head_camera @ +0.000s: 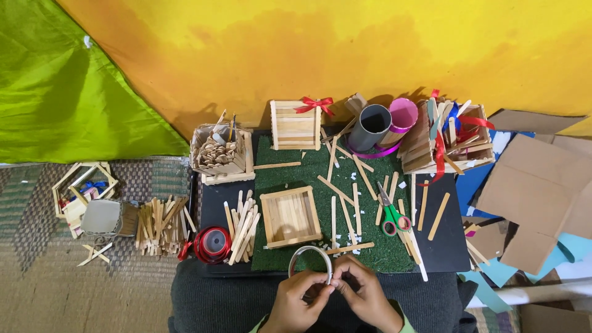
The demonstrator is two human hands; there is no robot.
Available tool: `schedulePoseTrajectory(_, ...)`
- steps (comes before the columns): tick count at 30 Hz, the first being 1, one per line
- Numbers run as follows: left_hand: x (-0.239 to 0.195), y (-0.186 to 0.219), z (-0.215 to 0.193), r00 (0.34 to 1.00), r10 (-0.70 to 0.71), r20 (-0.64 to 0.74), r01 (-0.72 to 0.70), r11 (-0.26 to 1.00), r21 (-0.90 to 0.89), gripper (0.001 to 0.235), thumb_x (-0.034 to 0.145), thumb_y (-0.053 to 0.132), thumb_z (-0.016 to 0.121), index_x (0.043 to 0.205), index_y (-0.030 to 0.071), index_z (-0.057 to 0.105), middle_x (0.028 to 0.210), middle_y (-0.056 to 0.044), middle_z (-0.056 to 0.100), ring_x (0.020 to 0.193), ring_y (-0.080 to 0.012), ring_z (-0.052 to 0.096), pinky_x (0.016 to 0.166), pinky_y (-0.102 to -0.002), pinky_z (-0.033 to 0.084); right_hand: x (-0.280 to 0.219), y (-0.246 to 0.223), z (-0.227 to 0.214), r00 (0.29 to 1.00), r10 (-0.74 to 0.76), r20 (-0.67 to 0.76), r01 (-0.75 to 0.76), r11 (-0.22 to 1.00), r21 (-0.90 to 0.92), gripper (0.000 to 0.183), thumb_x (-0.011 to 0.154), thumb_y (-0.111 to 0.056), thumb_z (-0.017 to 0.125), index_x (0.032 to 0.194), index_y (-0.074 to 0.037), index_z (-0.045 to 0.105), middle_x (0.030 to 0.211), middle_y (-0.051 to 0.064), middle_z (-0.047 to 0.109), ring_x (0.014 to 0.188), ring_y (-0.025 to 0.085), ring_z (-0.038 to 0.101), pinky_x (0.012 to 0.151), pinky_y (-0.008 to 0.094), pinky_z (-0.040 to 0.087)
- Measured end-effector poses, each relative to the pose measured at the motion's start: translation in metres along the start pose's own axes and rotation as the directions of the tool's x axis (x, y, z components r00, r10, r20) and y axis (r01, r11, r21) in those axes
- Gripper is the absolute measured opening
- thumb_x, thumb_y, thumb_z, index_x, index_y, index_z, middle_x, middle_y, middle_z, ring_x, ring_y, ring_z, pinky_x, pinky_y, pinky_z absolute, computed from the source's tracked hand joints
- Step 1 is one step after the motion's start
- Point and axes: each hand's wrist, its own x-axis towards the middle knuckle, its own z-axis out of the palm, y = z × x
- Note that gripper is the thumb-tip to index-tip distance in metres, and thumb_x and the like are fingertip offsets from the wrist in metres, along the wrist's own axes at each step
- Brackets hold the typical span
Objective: The person assembles small structures using popsicle sticks and tape, involving precise cutting and placement.
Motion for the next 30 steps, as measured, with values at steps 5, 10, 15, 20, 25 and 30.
schedulePoseTrajectory(5,-0.009,-0.008,-0.003,0.998,-0.034,-0.053,0.034,0.999,0.008,0.019,0.078,0.003,0.081,0.095,0.003,0.075,0.076,-0.006,0.078,0.052,-0.0112,0.068,0.047,-0.022,0.054,-0.002,0.008,0.013,0.994,-0.065,-0.092,0.059,0.996,-0.061,0.02,0.079,0.002,0.078,0.097,-0.005,0.071,0.096,0.006,0.072,0.08,0.015,0.067,0.072,0.027,0.055)
schedulePoseTrajectory(10,-0.021,-0.014,-0.005,0.989,-0.143,-0.031,0.143,0.99,-0.008,0.015,0.078,0.001,0.077,0.093,0.003,0.076,0.074,-0.005,0.078,0.051,-0.0088,0.064,0.047,-0.021,0.05,-0.004,0.006,0.022,0.989,-0.111,-0.095,0.097,0.985,-0.139,0.011,0.077,-0.003,0.08,0.087,-0.006,0.078,0.088,0.004,0.077,0.081,0.016,0.072,0.076,0.029,0.06)
schedulePoseTrajectory(15,-0.038,-0.032,0.002,0.953,-0.301,-0.031,0.303,0.952,0.037,0.011,0.079,0.004,0.08,0.077,0.007,0.07,0.054,-0.001,0.07,0.041,-0.0064,0.058,0.038,-0.021,0.044,-0.012,0.007,0.029,0.996,-0.066,-0.062,0.053,0.979,-0.195,0.008,0.081,-0.001,0.076,0.087,-0.004,0.072,0.09,0.004,0.073,0.08,0.016,0.069,0.074,0.029,0.057)
schedulePoseTrajectory(20,-0.032,-0.031,0.0,0.907,-0.421,0.005,0.42,0.906,0.051,0.01,0.081,0.006,0.078,0.089,0.006,0.072,0.062,-0.003,0.075,0.046,-0.0074,0.062,0.042,-0.021,0.048,-0.012,0.008,0.025,0.998,-0.053,-0.038,0.044,0.978,-0.204,0.008,0.079,0.0,0.077,0.086,-0.004,0.073,0.087,0.004,0.073,0.076,0.015,0.069,0.071,0.028,0.058)
schedulePoseTrajectory(25,-0.027,-0.029,0.003,0.908,-0.42,-0.002,0.42,0.907,-0.011,0.003,0.082,0.005,0.077,0.081,0.004,0.075,0.065,-0.003,0.077,0.046,-0.0068,0.057,0.044,-0.021,0.045,-0.009,0.02,0.012,0.987,-0.133,-0.085,0.107,0.959,-0.263,0.012,0.074,-0.002,0.082,0.083,-0.005,0.075,0.083,0.003,0.076,0.074,0.015,0.071,0.069,0.026,0.06)
schedulePoseTrajectory(30,-0.024,-0.025,0.0,0.86,-0.511,0.003,0.511,0.86,0.0,0.005,0.084,0.008,0.076,0.087,0.005,0.078,0.066,-0.002,0.078,0.05,-0.0085,0.06,0.048,-0.022,0.047,0.005,0.021,-0.036,0.806,-0.203,-0.555,-0.181,0.809,-0.559,0.02,0.081,-0.004,0.079,0.101,-0.001,0.074,0.091,0.01,0.075,0.069,0.018,0.069,0.064,0.029,0.057)
